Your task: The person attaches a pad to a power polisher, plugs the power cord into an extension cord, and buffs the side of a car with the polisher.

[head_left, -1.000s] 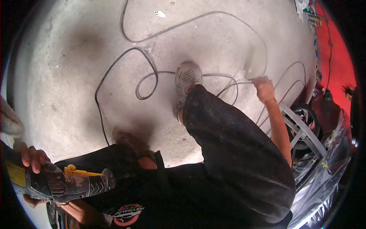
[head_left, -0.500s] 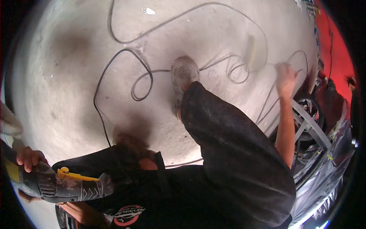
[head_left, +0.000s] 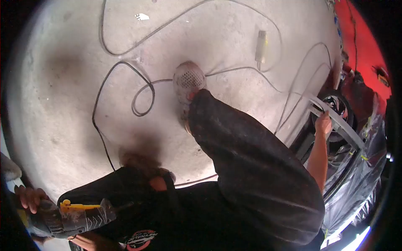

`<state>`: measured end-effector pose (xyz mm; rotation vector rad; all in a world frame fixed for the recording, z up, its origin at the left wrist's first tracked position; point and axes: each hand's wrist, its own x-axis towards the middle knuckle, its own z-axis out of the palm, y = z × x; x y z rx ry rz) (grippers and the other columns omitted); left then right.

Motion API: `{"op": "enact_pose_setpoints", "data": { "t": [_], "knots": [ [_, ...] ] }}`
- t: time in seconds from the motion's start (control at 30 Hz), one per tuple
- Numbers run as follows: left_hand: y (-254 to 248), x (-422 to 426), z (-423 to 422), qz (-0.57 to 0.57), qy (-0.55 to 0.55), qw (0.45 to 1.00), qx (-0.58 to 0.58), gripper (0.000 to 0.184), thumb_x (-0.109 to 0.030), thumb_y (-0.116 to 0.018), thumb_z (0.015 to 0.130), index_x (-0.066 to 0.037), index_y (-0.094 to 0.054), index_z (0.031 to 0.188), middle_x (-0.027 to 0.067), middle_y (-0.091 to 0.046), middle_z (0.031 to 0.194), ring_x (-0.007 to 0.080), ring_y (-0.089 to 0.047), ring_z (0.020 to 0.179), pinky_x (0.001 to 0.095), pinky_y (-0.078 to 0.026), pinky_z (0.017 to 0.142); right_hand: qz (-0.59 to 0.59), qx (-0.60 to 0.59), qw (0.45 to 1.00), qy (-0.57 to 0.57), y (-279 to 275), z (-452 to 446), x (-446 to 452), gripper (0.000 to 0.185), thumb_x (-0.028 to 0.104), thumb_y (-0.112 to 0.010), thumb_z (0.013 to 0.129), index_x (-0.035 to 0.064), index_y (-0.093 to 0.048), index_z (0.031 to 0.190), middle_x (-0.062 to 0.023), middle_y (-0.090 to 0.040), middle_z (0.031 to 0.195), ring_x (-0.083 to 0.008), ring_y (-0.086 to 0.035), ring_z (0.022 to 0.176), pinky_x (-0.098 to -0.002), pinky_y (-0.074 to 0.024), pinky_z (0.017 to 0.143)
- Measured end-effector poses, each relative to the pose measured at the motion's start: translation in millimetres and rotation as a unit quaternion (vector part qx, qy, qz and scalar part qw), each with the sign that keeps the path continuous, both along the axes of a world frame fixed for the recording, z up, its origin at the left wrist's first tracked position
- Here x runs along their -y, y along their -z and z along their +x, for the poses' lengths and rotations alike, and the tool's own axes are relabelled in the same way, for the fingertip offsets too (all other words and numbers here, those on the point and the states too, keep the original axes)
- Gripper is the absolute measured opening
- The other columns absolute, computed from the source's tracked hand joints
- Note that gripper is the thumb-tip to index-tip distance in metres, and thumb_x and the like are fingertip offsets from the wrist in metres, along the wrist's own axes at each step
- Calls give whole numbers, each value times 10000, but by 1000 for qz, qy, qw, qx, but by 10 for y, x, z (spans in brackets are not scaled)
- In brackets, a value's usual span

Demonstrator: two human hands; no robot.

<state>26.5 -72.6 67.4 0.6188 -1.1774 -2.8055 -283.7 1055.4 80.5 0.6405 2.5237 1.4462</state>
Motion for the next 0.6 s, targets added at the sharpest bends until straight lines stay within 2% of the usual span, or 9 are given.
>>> {"op": "enact_pose_setpoints", "data": {
  "t": [0.1,0.17,0.23,0.3,0.33,0.4,0.47,0.53,0.6],
  "knots": [
    [-107,-457,-218,42,21,997,-55,523,-294,-865,914,-93,-463,1181,55,-560,1007,176,-595,872,316,-423,915,-72,-73,985,-139,252,-334,473,352,330,-618,1067,301,-685,1412,-59,-748,1332,-340,-653,1271,-667,-462,1040],
    [-188,-837,-342,-23,-115,992,-53,609,-291,-913,831,-92,-462,1189,42,-554,998,173,-585,871,321,-422,909,-74,-117,960,-243,235,-541,667,324,360,-621,1066,307,-711,1373,-59,-754,1302,-346,-649,1249,-649,-470,1042],
    [-243,-817,-352,-59,-105,991,-53,599,-262,-910,827,-83,-468,1189,24,-552,991,161,-573,852,303,-416,889,-94,-149,960,-216,133,-793,812,298,367,-612,1072,298,-744,1330,-53,-761,1295,-353,-655,1235,-582,-487,1053],
    [-238,-437,-169,-12,-65,997,28,430,-245,-813,969,-74,-483,1184,14,-547,974,150,-565,809,286,-416,853,-76,-148,950,-265,53,-920,822,279,382,-605,1082,315,-722,1326,-83,-784,1241,-370,-692,1196,-561,-488,1058],
    [-218,-449,-163,-11,-66,997,30,430,-245,-813,969,-74,-483,1184,14,-547,974,150,-565,809,286,-416,853,-103,-125,964,-212,31,-984,785,273,383,-597,1087,300,-707,1323,-109,-790,1215,-385,-711,1176,-563,-508,1023],
    [-179,-526,-189,-67,-36,997,-30,168,-227,-582,1148,-83,-495,1163,17,-534,949,147,-552,763,281,-420,818,-195,-55,972,-121,58,-1117,706,299,375,-570,1097,226,-651,1343,-174,-791,1192,-419,-738,1159,-579,-563,933],
    [-115,-435,17,-68,-85,994,-9,175,-209,-611,1131,-81,-496,1162,19,-530,948,154,-550,751,292,-426,815,-74,163,984,-7,224,-1047,936,307,293,-577,1068,198,-680,1342,-175,-785,1222,-424,-727,1195,-563,-595,938],
    [-87,-303,142,-72,-134,988,10,187,-192,-639,1115,-79,-498,1162,22,-526,947,162,-548,739,303,-431,812,-130,334,933,-36,487,-784,786,306,211,-600,1010,201,-745,1280,-162,-770,1282,-413,-714,1245,-559,-583,1022],
    [-107,-200,160,27,-89,996,8,601,-254,-791,671,-41,-441,1110,71,-465,1017,184,-517,820,342,-410,826,-115,450,886,12,918,-446,301,314,200,-667,923,199,-810,1204,-141,-730,1389,-372,-715,1263,-548,-573,1032]
  ]
}}
